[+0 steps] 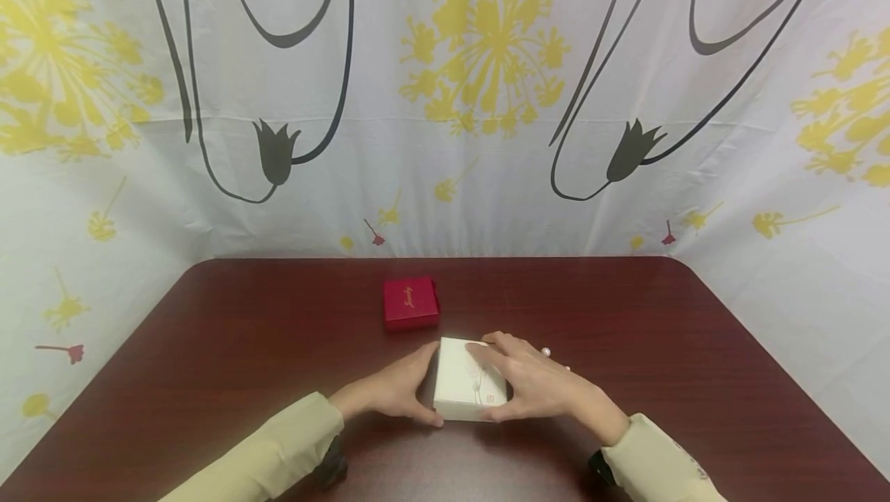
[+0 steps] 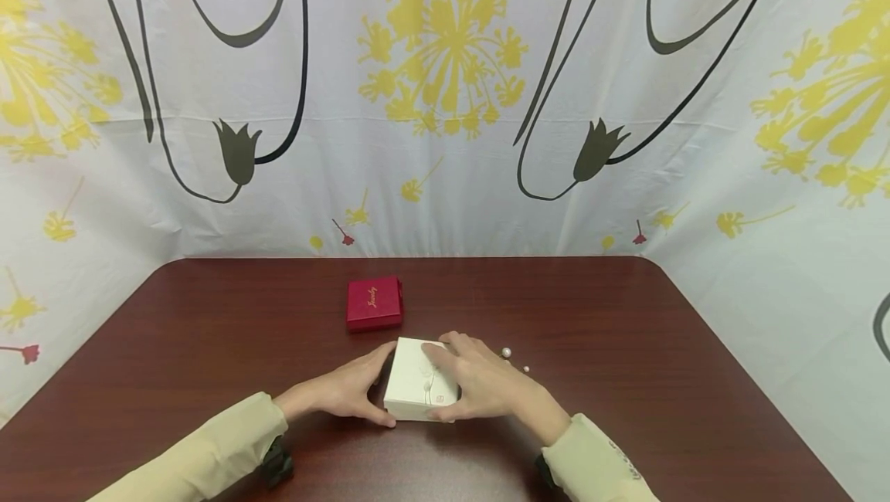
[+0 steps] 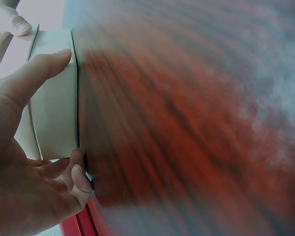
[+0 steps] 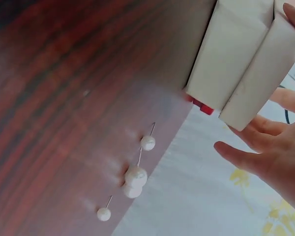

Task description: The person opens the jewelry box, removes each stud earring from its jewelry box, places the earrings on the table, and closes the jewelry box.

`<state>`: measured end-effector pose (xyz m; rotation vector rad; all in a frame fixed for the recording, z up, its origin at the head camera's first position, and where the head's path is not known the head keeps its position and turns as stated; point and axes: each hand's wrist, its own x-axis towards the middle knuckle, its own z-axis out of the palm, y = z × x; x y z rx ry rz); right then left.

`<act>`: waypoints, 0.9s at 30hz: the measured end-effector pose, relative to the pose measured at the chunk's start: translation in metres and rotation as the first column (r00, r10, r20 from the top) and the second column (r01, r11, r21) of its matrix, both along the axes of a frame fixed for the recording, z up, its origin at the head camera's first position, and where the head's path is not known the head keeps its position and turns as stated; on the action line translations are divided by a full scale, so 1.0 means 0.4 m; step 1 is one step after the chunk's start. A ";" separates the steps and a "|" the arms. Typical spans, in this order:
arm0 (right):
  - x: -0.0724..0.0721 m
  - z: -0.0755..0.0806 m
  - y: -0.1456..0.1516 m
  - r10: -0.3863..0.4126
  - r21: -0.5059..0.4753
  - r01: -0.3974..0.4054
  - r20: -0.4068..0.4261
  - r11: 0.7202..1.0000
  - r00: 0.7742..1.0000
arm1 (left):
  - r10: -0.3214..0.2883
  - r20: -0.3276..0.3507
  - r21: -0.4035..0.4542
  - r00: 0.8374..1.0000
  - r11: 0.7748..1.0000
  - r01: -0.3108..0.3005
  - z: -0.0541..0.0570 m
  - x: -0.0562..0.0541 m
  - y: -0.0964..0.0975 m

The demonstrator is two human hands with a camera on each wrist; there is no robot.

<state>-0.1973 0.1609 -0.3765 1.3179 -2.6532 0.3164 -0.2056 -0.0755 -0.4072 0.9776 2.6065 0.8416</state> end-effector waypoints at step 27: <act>-0.018 0.005 -0.027 0.030 0.070 -0.032 0.031 0.997 0.999 | 0.009 0.001 0.012 1.000 1.000 -0.009 0.000 0.001 -0.001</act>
